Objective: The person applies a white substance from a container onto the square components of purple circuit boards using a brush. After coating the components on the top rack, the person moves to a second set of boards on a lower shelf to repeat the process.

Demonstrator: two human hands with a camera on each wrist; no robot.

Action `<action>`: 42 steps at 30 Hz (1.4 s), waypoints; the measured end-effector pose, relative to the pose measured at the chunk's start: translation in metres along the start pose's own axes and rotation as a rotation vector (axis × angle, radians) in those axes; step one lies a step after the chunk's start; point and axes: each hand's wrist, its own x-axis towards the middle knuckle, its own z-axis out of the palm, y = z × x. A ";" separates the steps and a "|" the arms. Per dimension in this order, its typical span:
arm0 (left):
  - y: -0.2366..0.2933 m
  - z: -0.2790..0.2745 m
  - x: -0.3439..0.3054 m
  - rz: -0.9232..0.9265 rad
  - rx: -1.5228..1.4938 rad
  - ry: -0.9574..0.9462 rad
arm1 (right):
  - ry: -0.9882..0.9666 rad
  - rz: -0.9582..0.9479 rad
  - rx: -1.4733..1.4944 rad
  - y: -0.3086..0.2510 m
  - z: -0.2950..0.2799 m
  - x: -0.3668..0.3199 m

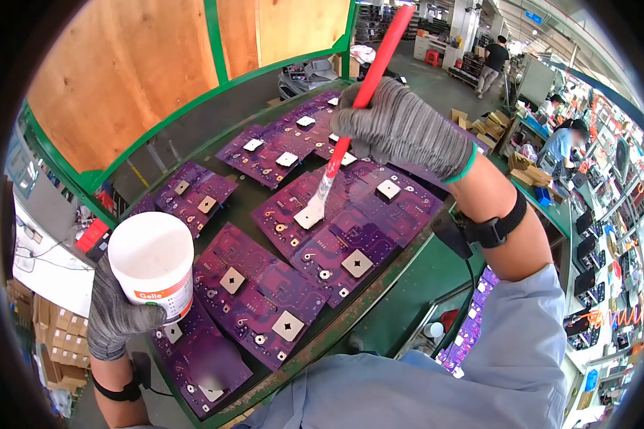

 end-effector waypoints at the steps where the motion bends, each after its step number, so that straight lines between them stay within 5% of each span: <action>1: 0.001 0.000 0.000 -0.016 0.037 -0.020 | -0.003 -0.009 0.030 -0.001 -0.003 0.002; 4: -0.003 -0.001 -0.002 0.019 0.070 0.002 | -0.059 -0.032 0.137 0.000 0.000 0.001; 8: 0.003 0.005 -0.004 -0.003 -0.089 0.004 | 0.067 -0.127 -0.090 0.012 -0.001 0.007; 11: -0.003 0.001 -0.002 0.113 0.157 -0.032 | 0.043 -0.172 0.124 -0.017 -0.003 -0.006; 13: 0.002 0.003 0.001 0.148 0.151 -0.053 | 0.155 -0.448 0.167 -0.033 0.001 -0.016; 15: 0.013 0.010 0.004 0.101 0.053 -0.057 | -0.030 -0.497 0.368 -0.061 0.021 -0.039; 16: 0.014 0.012 0.006 0.171 0.117 -0.077 | -0.123 -0.665 0.338 -0.059 0.030 -0.034; 18: 0.015 0.015 0.008 0.245 0.186 -0.101 | -0.253 -0.772 0.081 -0.068 0.050 -0.035; 20: 0.016 0.017 0.009 0.233 0.133 -0.148 | -0.115 -1.178 -0.154 -0.056 0.072 -0.021; 23: 0.021 0.012 0.008 0.149 0.103 -0.165 | -0.004 -1.276 -0.371 -0.065 0.073 -0.024; 28: 0.015 0.009 0.002 0.023 -0.037 -0.145 | 0.068 -1.283 -0.307 -0.061 0.068 -0.024; 32: 0.016 0.016 -0.001 -0.007 -0.125 -0.155 | -0.210 -1.159 -0.210 -0.056 0.081 -0.019; 34: 0.018 0.017 0.001 -0.013 -0.166 -0.165 | -0.119 -1.369 -0.003 -0.053 0.092 -0.006; 38: 0.021 0.019 0.002 -0.098 -0.257 -0.171 | -0.091 -1.244 -0.615 -0.066 0.068 -0.030; 42: 0.018 0.018 0.003 -0.114 -0.157 -0.226 | -0.046 -1.204 -0.612 -0.063 0.055 -0.040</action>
